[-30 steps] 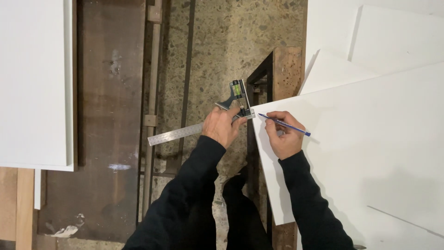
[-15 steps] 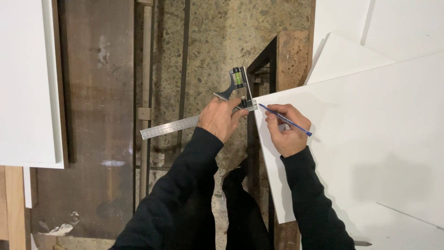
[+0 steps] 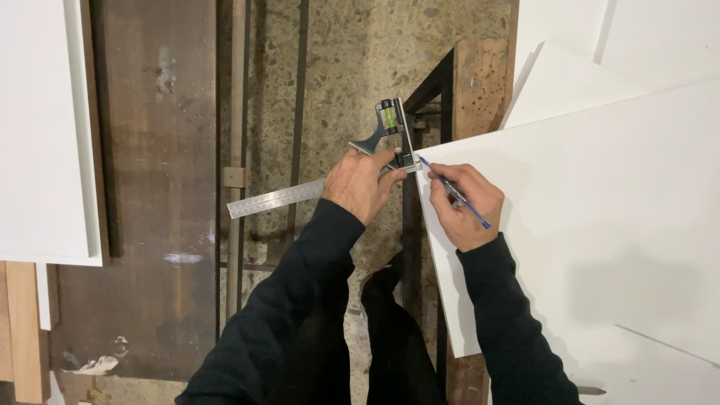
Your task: Measuring and marking dimensions on white wooden panels using a tape measure and a combination square.
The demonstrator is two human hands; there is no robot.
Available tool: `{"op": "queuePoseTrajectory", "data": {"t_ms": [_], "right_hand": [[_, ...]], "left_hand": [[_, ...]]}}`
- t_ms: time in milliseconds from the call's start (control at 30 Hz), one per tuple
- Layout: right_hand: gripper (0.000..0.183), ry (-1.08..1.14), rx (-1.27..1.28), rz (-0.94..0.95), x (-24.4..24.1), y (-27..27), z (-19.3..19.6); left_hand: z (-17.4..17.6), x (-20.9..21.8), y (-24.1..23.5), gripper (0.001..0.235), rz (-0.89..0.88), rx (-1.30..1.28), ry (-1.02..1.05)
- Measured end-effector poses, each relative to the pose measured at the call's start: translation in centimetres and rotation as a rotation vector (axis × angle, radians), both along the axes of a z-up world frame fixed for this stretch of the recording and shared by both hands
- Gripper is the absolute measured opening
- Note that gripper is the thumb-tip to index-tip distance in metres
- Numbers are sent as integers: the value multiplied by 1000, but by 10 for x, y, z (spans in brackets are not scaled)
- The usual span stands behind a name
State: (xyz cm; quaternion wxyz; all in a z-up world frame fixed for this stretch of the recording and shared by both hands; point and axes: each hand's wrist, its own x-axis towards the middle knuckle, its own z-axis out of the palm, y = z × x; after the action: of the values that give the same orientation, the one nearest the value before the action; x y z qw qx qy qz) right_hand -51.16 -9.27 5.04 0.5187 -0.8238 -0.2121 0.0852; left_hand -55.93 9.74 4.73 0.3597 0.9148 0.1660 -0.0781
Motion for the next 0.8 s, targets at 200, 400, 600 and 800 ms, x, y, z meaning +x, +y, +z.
{"op": "queuePoseTrajectory", "data": {"t_ms": [200, 400, 600, 800], "right_hand": [[17, 21, -39, -15, -6, -2, 7], [17, 49, -55, -43, -18, -11, 11], [16, 49, -66, -60, -21, -11, 12], [16, 60, -70, -68, -24, -12, 11]], "left_hand": [[2, -1, -2, 34, -38, 15, 60], [7, -15, -13, 32, -36, -14, 46], [4, -21, -18, 34, -28, 7, 35], [2, -24, -20, 32, -20, 7, -8]]}}
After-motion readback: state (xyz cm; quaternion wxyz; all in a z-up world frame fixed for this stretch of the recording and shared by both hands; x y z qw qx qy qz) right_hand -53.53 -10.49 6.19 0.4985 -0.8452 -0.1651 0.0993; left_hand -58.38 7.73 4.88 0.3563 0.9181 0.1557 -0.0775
